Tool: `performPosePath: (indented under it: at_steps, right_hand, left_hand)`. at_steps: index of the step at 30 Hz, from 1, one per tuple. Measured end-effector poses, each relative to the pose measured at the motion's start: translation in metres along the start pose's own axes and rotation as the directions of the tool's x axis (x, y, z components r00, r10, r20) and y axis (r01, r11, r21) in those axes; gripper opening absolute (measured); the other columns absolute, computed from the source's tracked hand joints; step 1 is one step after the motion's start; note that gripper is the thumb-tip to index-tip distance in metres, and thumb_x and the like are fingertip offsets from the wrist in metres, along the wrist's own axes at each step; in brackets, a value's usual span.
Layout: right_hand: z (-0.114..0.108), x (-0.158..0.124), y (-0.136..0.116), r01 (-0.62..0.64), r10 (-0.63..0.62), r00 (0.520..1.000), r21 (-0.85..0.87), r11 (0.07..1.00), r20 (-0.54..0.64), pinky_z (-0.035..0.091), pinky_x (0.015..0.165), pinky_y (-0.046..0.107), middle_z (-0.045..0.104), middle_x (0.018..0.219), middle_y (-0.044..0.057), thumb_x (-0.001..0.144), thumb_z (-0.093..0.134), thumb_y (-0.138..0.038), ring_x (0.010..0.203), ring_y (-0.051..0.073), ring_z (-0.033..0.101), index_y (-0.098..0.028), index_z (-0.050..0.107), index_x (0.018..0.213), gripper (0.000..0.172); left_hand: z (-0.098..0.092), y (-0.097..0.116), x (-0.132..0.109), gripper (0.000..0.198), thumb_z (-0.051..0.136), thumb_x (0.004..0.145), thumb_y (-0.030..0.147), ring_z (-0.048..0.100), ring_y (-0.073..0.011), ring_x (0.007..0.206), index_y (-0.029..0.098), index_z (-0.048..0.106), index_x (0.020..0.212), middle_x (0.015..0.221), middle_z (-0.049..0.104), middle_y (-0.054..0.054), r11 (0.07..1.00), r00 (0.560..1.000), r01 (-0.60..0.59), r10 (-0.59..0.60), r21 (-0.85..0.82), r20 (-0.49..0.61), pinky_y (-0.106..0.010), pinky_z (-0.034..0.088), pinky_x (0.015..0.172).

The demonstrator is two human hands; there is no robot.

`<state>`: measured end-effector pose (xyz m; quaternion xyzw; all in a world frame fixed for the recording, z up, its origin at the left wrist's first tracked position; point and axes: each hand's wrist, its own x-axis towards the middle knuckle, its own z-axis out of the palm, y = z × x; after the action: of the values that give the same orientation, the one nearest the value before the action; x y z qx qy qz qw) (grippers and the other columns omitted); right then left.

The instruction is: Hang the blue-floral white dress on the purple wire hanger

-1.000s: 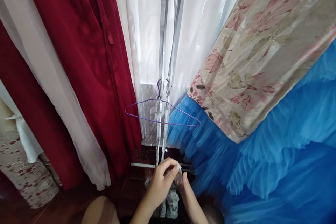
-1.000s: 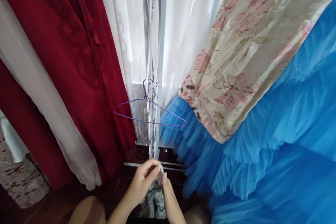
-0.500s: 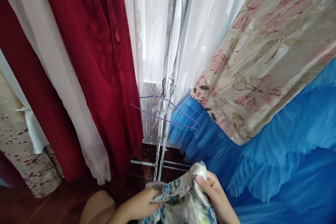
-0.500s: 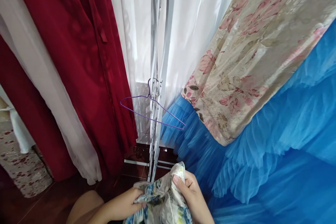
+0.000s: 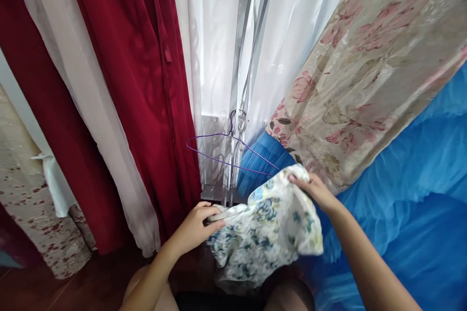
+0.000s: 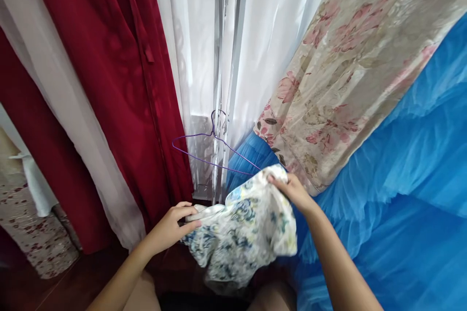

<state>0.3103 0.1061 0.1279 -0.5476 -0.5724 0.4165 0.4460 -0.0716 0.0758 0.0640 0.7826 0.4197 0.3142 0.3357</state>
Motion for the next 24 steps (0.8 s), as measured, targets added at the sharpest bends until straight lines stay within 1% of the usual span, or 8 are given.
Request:
performPosePath:
  at_steps: [4,8,10,12,14,16,18,24]
  right_hand:
    - [0.013,0.074,-0.018,0.039,-0.036,0.999,0.122,0.992,-0.034,0.047,0.06,0.027,0.07,0.068,0.001,0.065,0.083,-0.06,0.062,0.018,0.061,-0.016,0.069,0.075,0.047]
    - [0.054,0.112,-0.031,0.053,-0.066,0.995,0.165,0.985,0.074,0.05,0.064,0.028,0.073,0.073,0.003,0.063,0.084,-0.059,0.065,0.018,0.065,-0.015,0.072,0.082,0.049]
    - [0.064,0.114,-0.034,0.05,-0.071,0.991,0.176,0.983,0.117,0.051,0.065,0.029,0.075,0.074,0.004,0.063,0.085,-0.055,0.065,0.018,0.066,-0.014,0.073,0.083,0.047]
    - [0.064,0.109,-0.037,0.038,-0.067,0.986,0.186,0.982,0.151,0.051,0.063,0.029,0.075,0.074,0.004,0.063,0.087,-0.053,0.064,0.019,0.066,-0.014,0.073,0.082,0.045]
    - [0.058,0.101,-0.041,-0.001,-0.046,0.973,0.201,0.979,0.226,0.052,0.063,0.029,0.076,0.074,0.005,0.064,0.087,-0.05,0.063,0.019,0.067,-0.014,0.074,0.082,0.043]
    - [0.053,0.094,-0.046,-0.048,-0.025,0.944,0.21,0.977,0.328,0.054,0.064,0.029,0.077,0.076,0.006,0.065,0.087,-0.047,0.064,0.019,0.068,-0.013,0.075,0.083,0.04]
    - [0.052,0.09,-0.051,-0.067,-0.025,0.918,0.215,0.974,0.395,0.055,0.068,0.029,0.078,0.081,0.006,0.068,0.087,-0.044,0.068,0.019,0.07,-0.013,0.076,0.087,0.038]
    - [0.061,0.089,-0.055,-0.081,-0.016,0.924,0.235,0.969,0.383,0.057,0.074,0.031,0.08,0.093,0.007,0.07,0.086,-0.042,0.077,0.022,0.073,-0.015,0.077,0.098,0.04]
  left_hand:
    - [0.009,0.035,0.01,0.024,0.061,0.093,0.039,0.057,-0.0193,0.089,0.017,0.067,0.084,0.089,0.065,-0.004,0.987,0.993,-0.095,0.084,-0.132,-0.081,-0.028,0.043,0.081]
    - [0.0,0.039,0.018,0.031,0.054,0.097,0.044,0.051,-0.0141,0.068,0.017,0.063,0.085,0.075,0.057,0.0,0.964,0.978,-0.112,0.064,-0.241,-0.2,-0.024,0.04,0.063]
    - [-0.023,0.025,0.018,0.03,0.054,0.096,0.044,0.054,-0.0155,0.072,0.018,0.064,0.085,0.076,0.059,0.0,0.99,0.965,-0.103,0.074,-0.1,-0.253,-0.026,0.043,0.067]
    - [-0.054,0.003,0.019,0.025,0.058,0.094,0.043,0.059,-0.0192,0.086,0.02,0.068,0.088,0.085,0.065,-0.002,0.982,0.957,-0.099,0.139,0.164,-0.255,-0.033,0.044,0.09]
    - [-0.087,-0.025,0.022,0.021,0.064,0.09,0.044,0.06,-0.0221,0.098,0.025,0.073,0.095,0.095,0.07,-0.002,0.914,0.972,-0.115,0.184,0.389,-0.147,-0.045,0.028,0.113]
    - [-0.114,-0.051,0.029,0.023,0.062,0.091,0.046,0.061,-0.024,0.103,0.028,0.074,0.097,0.097,0.071,-0.002,0.867,0.992,-0.086,0.121,0.491,-0.04,-0.05,0.022,0.116]
    - [-0.134,-0.069,0.04,0.025,0.056,0.093,0.045,0.061,-0.0249,0.102,0.028,0.074,0.099,0.098,0.072,-0.002,0.85,0.998,-0.049,0.065,0.525,-0.012,-0.047,0.033,0.109]
    - [-0.162,-0.061,0.091,0.024,0.047,0.089,0.022,0.059,-0.0288,0.101,0.027,0.068,0.102,0.105,0.072,-0.006,0.857,0.928,0.122,0.08,0.501,-0.364,-0.041,0.045,0.09]
